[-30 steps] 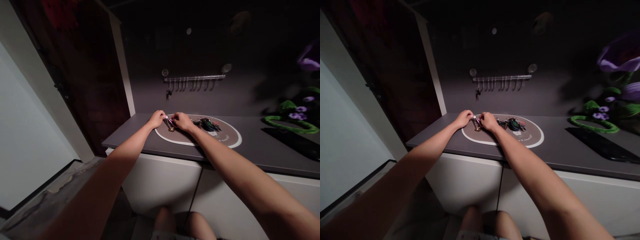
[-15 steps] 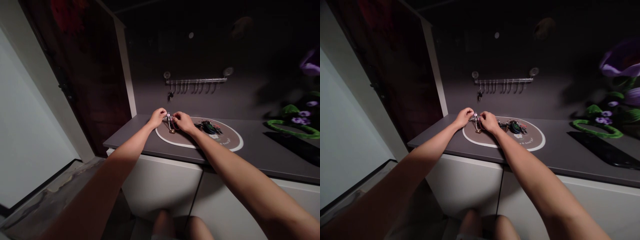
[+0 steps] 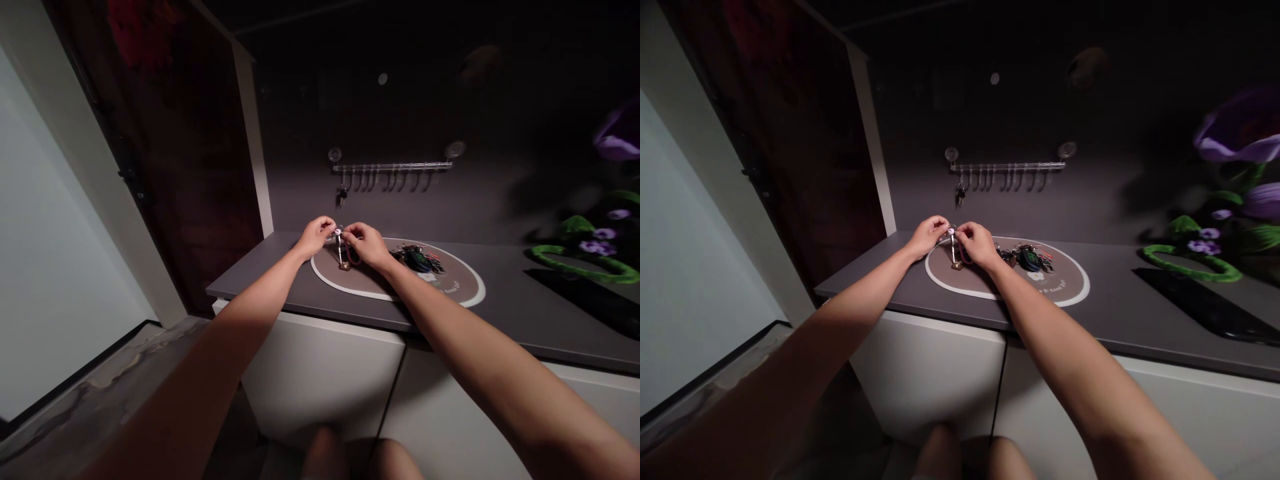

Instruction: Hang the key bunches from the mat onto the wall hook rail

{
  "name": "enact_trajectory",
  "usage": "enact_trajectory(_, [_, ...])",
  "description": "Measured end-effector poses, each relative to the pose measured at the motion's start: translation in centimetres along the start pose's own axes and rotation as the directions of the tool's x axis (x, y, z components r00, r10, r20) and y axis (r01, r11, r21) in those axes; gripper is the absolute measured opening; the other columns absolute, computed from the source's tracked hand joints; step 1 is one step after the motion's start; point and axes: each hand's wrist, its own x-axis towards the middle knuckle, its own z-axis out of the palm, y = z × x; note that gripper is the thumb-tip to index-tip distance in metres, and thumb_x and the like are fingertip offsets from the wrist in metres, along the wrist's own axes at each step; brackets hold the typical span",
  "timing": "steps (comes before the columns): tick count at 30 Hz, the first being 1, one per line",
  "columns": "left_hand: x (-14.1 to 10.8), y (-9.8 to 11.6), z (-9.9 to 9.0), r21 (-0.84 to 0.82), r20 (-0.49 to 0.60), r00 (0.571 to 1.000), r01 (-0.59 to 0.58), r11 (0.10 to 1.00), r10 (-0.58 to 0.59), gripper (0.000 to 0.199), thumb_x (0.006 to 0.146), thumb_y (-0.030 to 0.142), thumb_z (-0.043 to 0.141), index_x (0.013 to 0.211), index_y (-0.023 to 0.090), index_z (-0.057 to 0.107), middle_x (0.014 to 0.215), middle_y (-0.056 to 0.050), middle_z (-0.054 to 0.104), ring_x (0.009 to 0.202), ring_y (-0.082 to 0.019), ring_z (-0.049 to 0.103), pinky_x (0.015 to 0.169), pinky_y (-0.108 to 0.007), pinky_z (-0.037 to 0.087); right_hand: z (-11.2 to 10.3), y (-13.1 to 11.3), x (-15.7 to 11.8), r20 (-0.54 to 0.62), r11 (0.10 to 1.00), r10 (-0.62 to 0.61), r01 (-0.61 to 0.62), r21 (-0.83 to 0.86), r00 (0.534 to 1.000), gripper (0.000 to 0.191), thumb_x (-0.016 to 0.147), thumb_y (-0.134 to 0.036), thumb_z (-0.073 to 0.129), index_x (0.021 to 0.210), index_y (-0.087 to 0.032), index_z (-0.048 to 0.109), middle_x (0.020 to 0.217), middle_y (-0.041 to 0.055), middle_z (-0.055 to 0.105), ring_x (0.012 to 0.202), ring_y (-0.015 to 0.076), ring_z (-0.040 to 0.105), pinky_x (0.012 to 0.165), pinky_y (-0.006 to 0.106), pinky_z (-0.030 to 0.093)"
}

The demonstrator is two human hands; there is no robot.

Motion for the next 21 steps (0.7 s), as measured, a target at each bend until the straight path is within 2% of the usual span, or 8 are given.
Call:
enact_trajectory(7, [-0.1, 0.2, 0.1, -0.035, 0.009, 1.000, 0.017, 0.999, -0.017, 0.016, 0.079, 0.029, 0.049, 0.083, 0.014, 0.051, 0.076, -0.002, 0.056, 0.068, -0.009, 0.051, 0.056, -0.018, 0.039, 0.1, 0.2, 0.2, 0.002, 0.985, 0.031, -0.031, 0.172, 1.000, 0.021, 0.071, -0.035, 0.053, 0.076, -0.015, 0.058, 0.067, 0.0004, 0.059, 0.059, 0.0098, 0.051, 0.061, 0.023, 0.040])
enact_trajectory(14, [-0.2, 0.8, 0.2, -0.114, 0.004, 1.000, 0.005, 0.993, -0.004, 0.017, 0.078, 0.030, 0.051, 0.082, 0.014, 0.052, 0.075, -0.002, 0.056, 0.065, -0.008, 0.050, 0.056, -0.018, 0.040, -0.3, -0.8, 0.1, 0.038, 0.912, 0.091, -0.099, 0.399, 0.995, 0.025, 0.067, -0.039, 0.058, 0.074, -0.016, 0.054, 0.063, -0.0022, 0.054, 0.057, 0.0088, 0.047, 0.059, 0.023, 0.040])
enact_trajectory(21, [-0.2, 0.8, 0.4, -0.151, -0.026, 0.998, 0.056, 0.987, -0.061, 0.018, 0.077, 0.030, 0.051, 0.084, 0.014, 0.053, 0.073, -0.001, 0.056, 0.063, -0.008, 0.051, 0.054, -0.018, 0.040, -0.5, -0.7, 0.3, 0.016, 0.874, 0.128, -0.120, 0.470, 0.992, 0.029, 0.064, -0.043, 0.059, 0.073, -0.016, 0.052, 0.065, -0.0023, 0.053, 0.057, 0.0083, 0.046, 0.057, 0.022, 0.038])
